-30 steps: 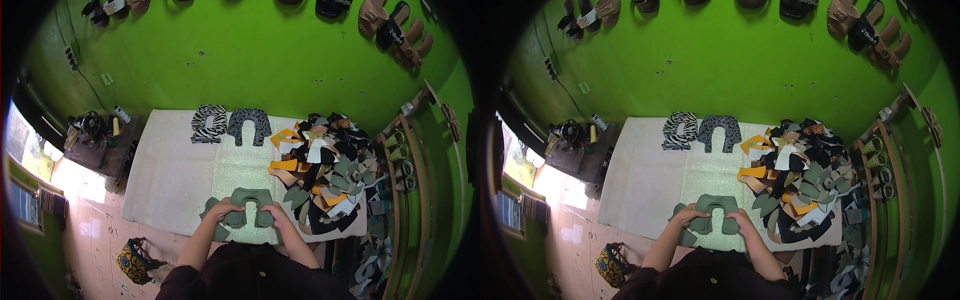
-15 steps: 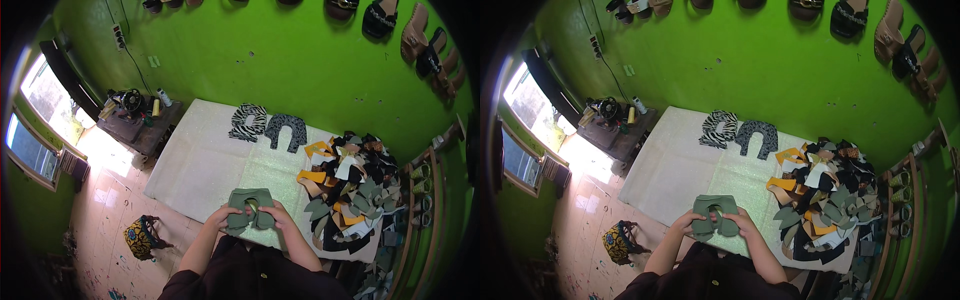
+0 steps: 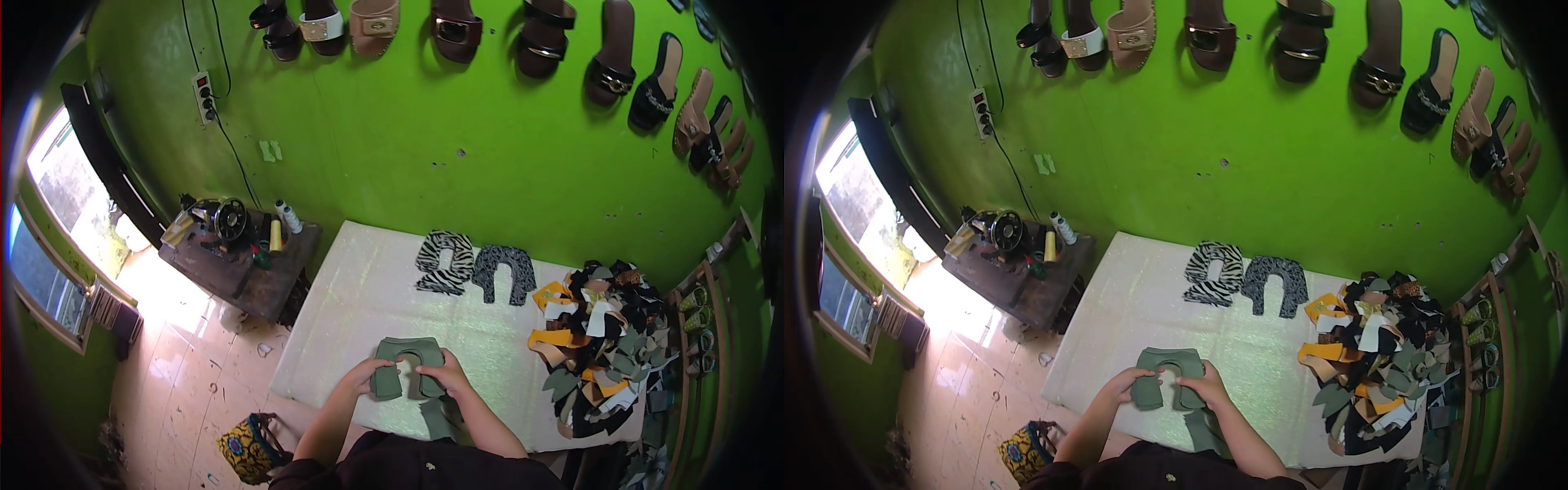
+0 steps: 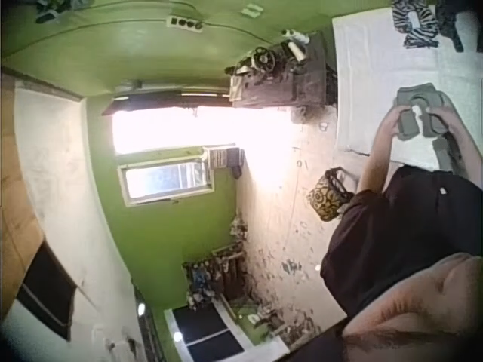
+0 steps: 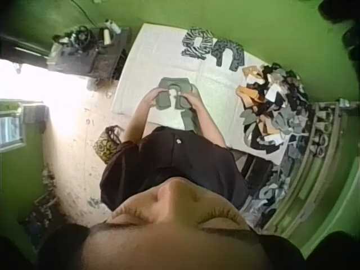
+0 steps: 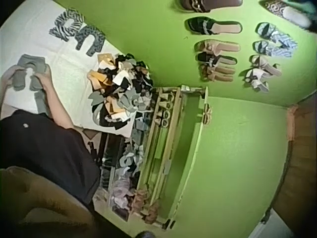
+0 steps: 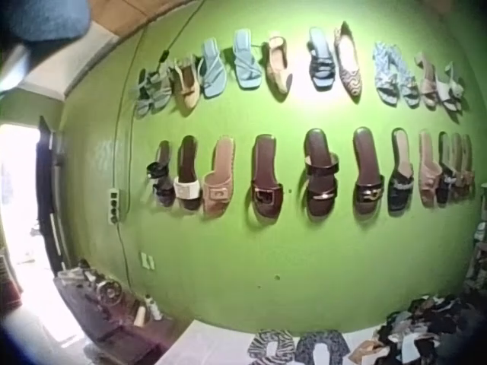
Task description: Sorting and arranging leather shoe upper components on a table in a workshop.
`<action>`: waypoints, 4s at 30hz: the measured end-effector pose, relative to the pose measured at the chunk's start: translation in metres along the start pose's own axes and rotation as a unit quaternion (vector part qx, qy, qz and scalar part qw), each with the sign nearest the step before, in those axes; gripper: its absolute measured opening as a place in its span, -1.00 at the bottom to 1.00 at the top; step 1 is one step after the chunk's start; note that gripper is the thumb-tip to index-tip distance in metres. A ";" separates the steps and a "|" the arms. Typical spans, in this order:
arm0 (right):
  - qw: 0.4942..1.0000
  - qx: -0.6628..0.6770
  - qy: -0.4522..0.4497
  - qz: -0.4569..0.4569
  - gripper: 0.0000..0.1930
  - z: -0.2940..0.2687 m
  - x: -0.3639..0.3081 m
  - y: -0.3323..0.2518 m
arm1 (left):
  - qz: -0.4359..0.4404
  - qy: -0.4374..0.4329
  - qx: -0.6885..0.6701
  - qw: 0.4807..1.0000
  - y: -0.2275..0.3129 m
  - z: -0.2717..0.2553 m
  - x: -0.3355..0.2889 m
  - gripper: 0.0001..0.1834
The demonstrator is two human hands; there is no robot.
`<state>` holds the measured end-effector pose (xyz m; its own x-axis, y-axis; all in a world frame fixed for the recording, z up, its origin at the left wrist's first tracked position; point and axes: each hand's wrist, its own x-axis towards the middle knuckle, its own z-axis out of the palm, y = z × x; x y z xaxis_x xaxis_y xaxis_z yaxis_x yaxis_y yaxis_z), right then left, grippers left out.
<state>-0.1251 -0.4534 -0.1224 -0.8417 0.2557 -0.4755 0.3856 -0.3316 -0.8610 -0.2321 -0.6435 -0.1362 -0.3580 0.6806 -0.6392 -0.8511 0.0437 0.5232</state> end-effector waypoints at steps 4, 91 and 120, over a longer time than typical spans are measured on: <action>0.982 -0.133 0.063 -0.121 -0.17 0.045 0.042 -0.004 | 0.042 0.042 0.155 0.986 0.058 -0.040 0.021 -0.68; 0.836 -0.500 0.091 -0.208 -0.52 0.030 -0.053 0.017 | 0.252 -0.329 0.613 0.672 0.035 0.028 0.011 -0.78; 0.942 -0.274 -0.130 -0.146 -0.71 0.086 0.045 -0.075 | 0.202 -0.118 0.515 0.825 0.156 -0.036 -0.035 -0.60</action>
<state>-0.2239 -0.4949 -0.0639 -0.9787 0.0098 -0.2049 0.2006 0.2543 -0.9461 -0.3660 -0.6872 -0.0525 -0.3437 0.9100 -0.2320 0.1404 0.2941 0.9454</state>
